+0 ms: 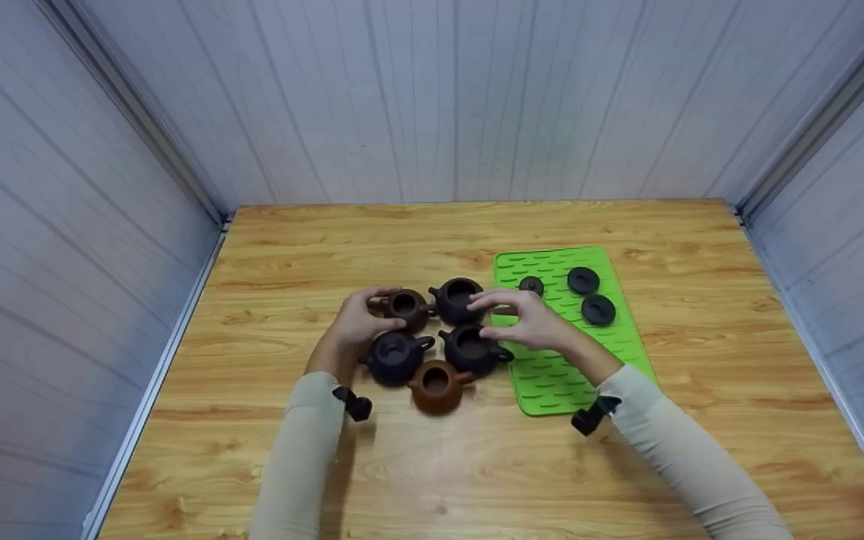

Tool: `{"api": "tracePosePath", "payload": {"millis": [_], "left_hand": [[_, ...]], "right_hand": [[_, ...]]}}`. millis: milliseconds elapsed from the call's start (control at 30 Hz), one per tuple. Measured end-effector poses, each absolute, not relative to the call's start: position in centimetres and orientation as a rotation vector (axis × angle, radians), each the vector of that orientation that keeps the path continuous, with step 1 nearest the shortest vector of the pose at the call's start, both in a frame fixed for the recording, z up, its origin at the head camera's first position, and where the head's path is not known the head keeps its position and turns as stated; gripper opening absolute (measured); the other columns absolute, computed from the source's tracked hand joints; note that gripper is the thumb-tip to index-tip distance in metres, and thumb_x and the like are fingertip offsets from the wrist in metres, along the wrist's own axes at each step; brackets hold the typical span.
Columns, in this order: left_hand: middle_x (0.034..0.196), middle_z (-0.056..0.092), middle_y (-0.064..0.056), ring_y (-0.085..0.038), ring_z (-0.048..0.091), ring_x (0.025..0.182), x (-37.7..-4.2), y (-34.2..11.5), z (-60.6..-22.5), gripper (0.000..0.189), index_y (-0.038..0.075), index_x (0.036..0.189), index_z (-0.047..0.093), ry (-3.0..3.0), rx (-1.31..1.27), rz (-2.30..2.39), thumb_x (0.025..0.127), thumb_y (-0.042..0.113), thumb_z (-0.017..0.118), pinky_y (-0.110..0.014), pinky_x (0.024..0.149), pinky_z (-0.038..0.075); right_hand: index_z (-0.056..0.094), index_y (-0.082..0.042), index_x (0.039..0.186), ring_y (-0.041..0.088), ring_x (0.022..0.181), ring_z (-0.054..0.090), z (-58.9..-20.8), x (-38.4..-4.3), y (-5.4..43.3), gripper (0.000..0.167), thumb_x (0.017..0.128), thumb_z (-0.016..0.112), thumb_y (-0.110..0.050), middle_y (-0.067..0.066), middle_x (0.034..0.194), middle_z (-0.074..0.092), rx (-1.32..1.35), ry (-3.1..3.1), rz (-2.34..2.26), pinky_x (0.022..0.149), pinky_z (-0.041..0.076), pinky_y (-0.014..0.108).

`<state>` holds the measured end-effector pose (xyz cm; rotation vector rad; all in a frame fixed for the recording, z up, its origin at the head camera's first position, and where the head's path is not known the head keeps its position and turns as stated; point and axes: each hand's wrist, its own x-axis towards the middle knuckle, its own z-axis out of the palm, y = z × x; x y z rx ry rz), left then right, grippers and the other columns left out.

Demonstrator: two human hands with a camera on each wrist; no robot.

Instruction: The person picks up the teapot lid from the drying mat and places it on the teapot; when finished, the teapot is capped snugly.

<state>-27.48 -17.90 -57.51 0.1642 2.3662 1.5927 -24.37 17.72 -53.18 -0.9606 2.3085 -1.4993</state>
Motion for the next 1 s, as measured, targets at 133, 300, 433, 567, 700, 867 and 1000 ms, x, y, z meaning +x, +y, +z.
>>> {"api": "tracePosePath", "payload": {"millis": [133,300,433,567,700,867,1000], "left_hand": [[0.155,0.068,-0.022,-0.037,0.069,0.136,-27.4,-17.8,-57.5,0.065,0.008,0.155,0.067,2.337,0.128,1.64,0.094,-0.001,0.088,-0.03,0.104,0.056],[0.156,0.066,-0.021,-0.036,0.069,0.134,-27.2,-17.5,-57.4,0.067,0.007,0.155,0.067,2.314,0.096,1.676,0.093,-0.003,0.089,-0.029,0.102,0.056],[0.158,0.063,-0.02,-0.036,0.069,0.134,-27.1,-17.5,-57.4,0.068,0.007,0.156,0.066,2.289,0.064,1.694,0.093,-0.004,0.088,-0.03,0.103,0.057],[0.157,0.063,-0.021,-0.033,0.068,0.134,-27.2,-17.5,-57.4,0.068,0.008,0.157,0.066,2.263,0.034,1.712,0.093,-0.004,0.087,-0.029,0.103,0.057],[0.157,0.064,-0.02,-0.031,0.068,0.132,-27.3,-17.6,-57.4,0.068,0.007,0.156,0.066,2.26,0.027,1.724,0.093,-0.006,0.087,-0.026,0.1,0.056],[0.156,0.064,-0.022,-0.029,0.068,0.13,-27.3,-17.6,-57.4,0.067,0.005,0.155,0.066,2.238,0.03,1.755,0.093,-0.009,0.086,-0.023,0.096,0.057],[0.156,0.064,-0.021,-0.028,0.068,0.13,-27.2,-17.6,-57.3,0.067,0.005,0.155,0.066,2.223,0.02,1.769,0.093,-0.009,0.086,-0.022,0.095,0.057]], "right_hand": [[0.072,0.008,0.14,0.053,0.151,0.058,-53.3,-24.6,19.0,0.041,0.101,0.081,0.0,0.034,0.158,0.062,-0.922,2.343,-1.495,0.122,0.051,0.069],[0.072,0.006,0.142,0.052,0.152,0.057,-53.4,-24.9,20.6,0.041,0.102,0.08,0.001,0.033,0.159,0.062,-0.857,2.381,-1.487,0.123,0.05,0.068],[0.072,0.005,0.142,0.053,0.151,0.058,-53.3,-25.1,21.8,0.042,0.102,0.081,-0.002,0.035,0.158,0.061,-0.8,2.413,-1.485,0.123,0.05,0.068],[0.072,0.005,0.143,0.052,0.148,0.06,-53.3,-25.6,22.7,0.043,0.102,0.082,-0.005,0.031,0.155,0.065,-0.741,2.446,-1.479,0.123,0.051,0.068],[0.073,0.004,0.141,0.055,0.141,0.063,-53.4,-26.3,23.4,0.042,0.101,0.082,-0.003,0.028,0.15,0.068,-0.682,2.464,-1.515,0.12,0.053,0.068],[0.073,0.004,0.141,0.054,0.141,0.062,-53.8,-27.0,24.0,0.04,0.102,0.081,0.0,0.029,0.148,0.065,-0.58,2.521,-1.543,0.121,0.055,0.064],[0.071,0.006,0.143,0.052,0.146,0.059,-54.3,-27.4,24.3,0.042,0.102,0.08,-0.001,0.029,0.15,0.062,-0.51,2.563,-1.54,0.122,0.054,0.064]]}}
